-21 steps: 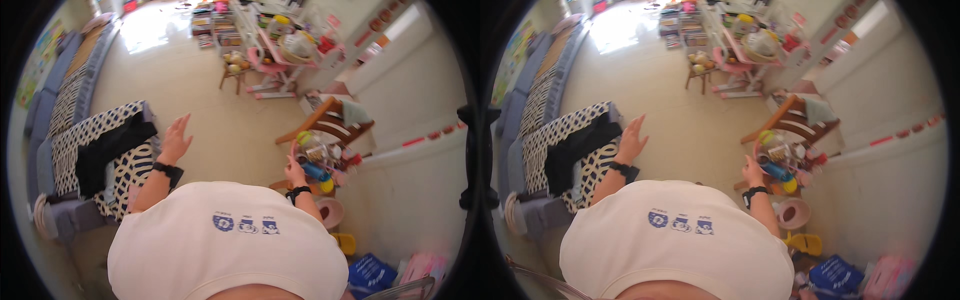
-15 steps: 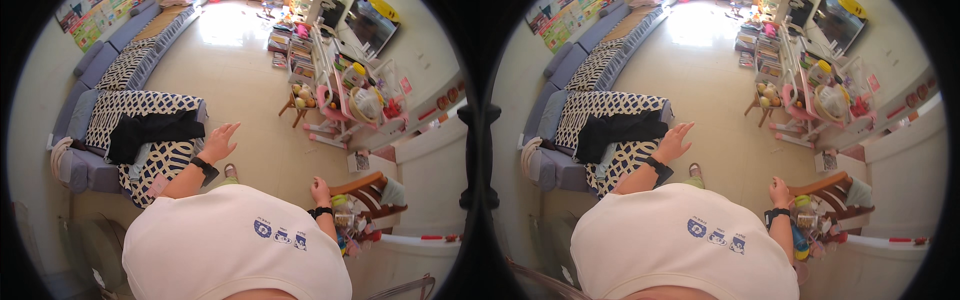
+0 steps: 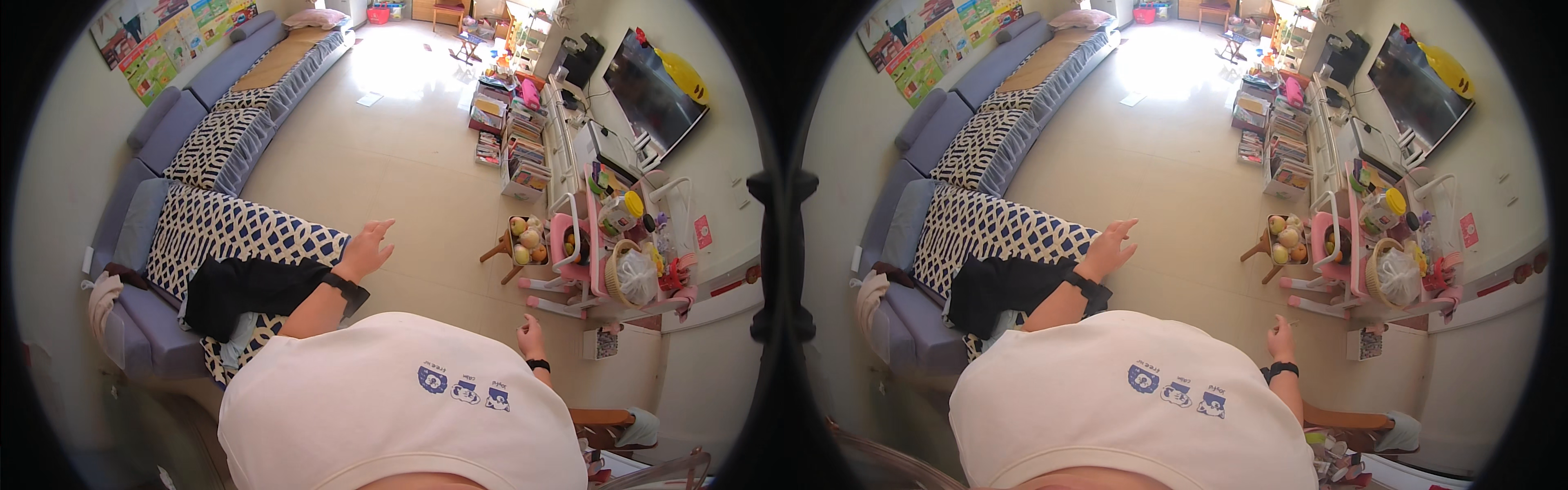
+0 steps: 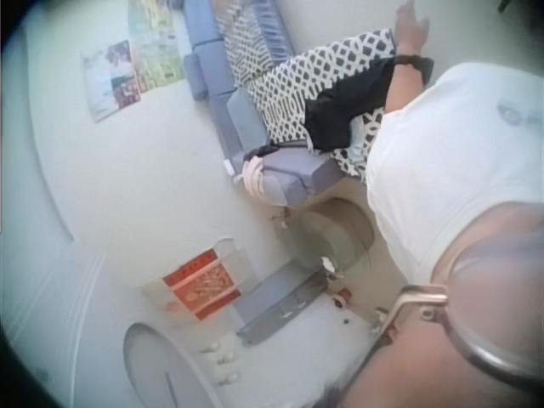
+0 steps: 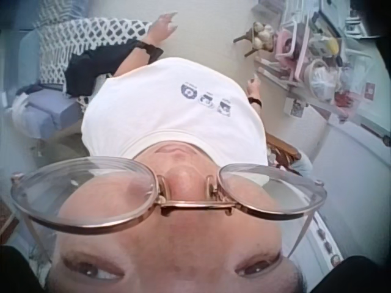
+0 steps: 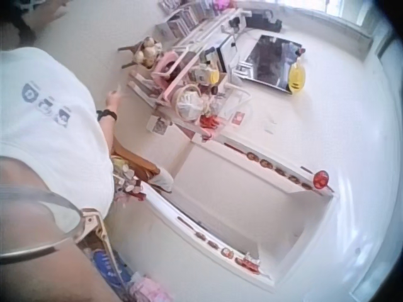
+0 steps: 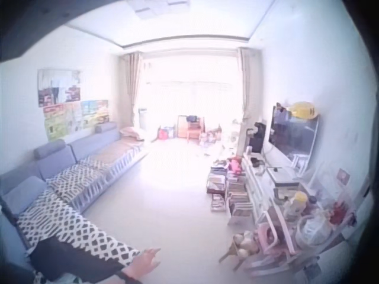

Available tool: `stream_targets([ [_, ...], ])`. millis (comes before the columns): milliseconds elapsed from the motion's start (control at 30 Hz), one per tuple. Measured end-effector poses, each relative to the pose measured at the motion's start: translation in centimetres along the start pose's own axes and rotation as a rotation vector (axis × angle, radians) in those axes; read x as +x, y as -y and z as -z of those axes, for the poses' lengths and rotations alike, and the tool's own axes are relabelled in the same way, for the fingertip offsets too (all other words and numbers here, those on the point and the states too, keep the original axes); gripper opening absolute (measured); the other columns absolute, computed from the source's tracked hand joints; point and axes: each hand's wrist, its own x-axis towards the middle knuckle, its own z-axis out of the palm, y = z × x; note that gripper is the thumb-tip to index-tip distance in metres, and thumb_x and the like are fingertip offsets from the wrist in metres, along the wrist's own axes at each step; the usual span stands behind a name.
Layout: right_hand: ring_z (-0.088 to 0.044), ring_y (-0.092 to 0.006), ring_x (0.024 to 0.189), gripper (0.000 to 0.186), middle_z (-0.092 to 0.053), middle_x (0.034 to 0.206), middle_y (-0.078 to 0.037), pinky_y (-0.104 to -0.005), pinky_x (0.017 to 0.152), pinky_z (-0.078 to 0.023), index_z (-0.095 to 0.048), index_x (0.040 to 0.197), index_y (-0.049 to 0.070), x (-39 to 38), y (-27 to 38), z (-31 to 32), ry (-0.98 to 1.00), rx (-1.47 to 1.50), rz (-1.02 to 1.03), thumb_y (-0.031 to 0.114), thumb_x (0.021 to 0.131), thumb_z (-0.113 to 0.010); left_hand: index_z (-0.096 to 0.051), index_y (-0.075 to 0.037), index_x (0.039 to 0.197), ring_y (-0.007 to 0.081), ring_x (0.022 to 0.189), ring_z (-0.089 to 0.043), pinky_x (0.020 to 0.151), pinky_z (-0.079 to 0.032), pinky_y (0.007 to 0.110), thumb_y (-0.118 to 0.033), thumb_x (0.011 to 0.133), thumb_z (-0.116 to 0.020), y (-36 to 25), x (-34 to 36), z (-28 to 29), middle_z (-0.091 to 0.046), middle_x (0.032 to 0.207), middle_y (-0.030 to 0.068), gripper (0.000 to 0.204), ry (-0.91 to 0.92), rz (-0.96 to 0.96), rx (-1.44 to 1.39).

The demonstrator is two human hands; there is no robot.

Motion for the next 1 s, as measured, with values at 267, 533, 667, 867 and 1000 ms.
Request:
stream_targets([
  [267,-0.060,-0.0298,0.088,0.022,-0.062,0.094,-0.013,-0.0411,0.078,-0.048,-0.064,0.097,0.010,17.5,2.2,-2.2,0.120,-0.213,-0.037,0.017,0.077,-0.056,-0.049,-0.012,0.124,0.0198,0.092,-0.061,0.079,-0.049,0.033,-0.018,0.081,-0.061,6.0,15.3,-1.9,-0.052,0.119,0.0109,0.045,0.014,0.084,-0.049],
  [533,-0.059,-0.0329,0.086,0.021,-0.062,0.091,-0.016,-0.0419,0.076,-0.047,-0.063,0.087,0.005,48.3,13.7,-2.9,0.165,-0.120,0.236,0.022,0.079,-0.055,-0.053,-0.014,0.119,0.0207,0.091,-0.060,0.077,-0.050,0.036,-0.020,0.081,-0.060,11.6,32.8,0.6,-0.055,0.116,0.0090,0.039,-0.064,0.227,0.147],
  [667,-0.058,-0.0341,0.082,0.025,-0.060,0.085,-0.015,-0.0425,0.073,-0.047,-0.062,0.079,0.005,63.2,24.3,-4.5,0.180,-0.220,0.483,0.029,0.082,-0.055,-0.055,-0.013,0.116,0.0212,0.088,-0.061,0.077,-0.050,0.036,-0.018,0.082,-0.059,15.6,39.0,2.4,-0.056,0.113,0.0088,0.035,-0.191,0.334,0.138],
  [867,-0.059,-0.0321,0.082,0.020,-0.063,0.094,-0.015,-0.0406,0.075,-0.048,-0.061,0.097,0.005,79.9,36.9,-10.2,0.182,0.177,0.537,0.016,0.081,-0.056,-0.051,-0.017,0.122,0.0245,0.086,-0.061,0.075,-0.050,0.037,-0.012,0.082,-0.054,26.3,49.1,5.2,-0.056,0.110,0.0088,0.040,-0.245,0.593,0.199],
  [1000,-0.061,-0.0282,0.081,0.025,-0.063,0.092,-0.016,-0.0351,0.072,-0.049,-0.061,0.103,0.003,87.2,38.6,-11.5,0.208,-0.170,0.503,0.016,0.083,-0.058,-0.042,-0.020,0.131,0.0288,0.091,-0.058,0.077,-0.049,0.039,-0.009,0.080,-0.055,34.2,62.2,6.9,-0.051,0.115,0.0106,0.054,-0.380,0.519,0.178],
])
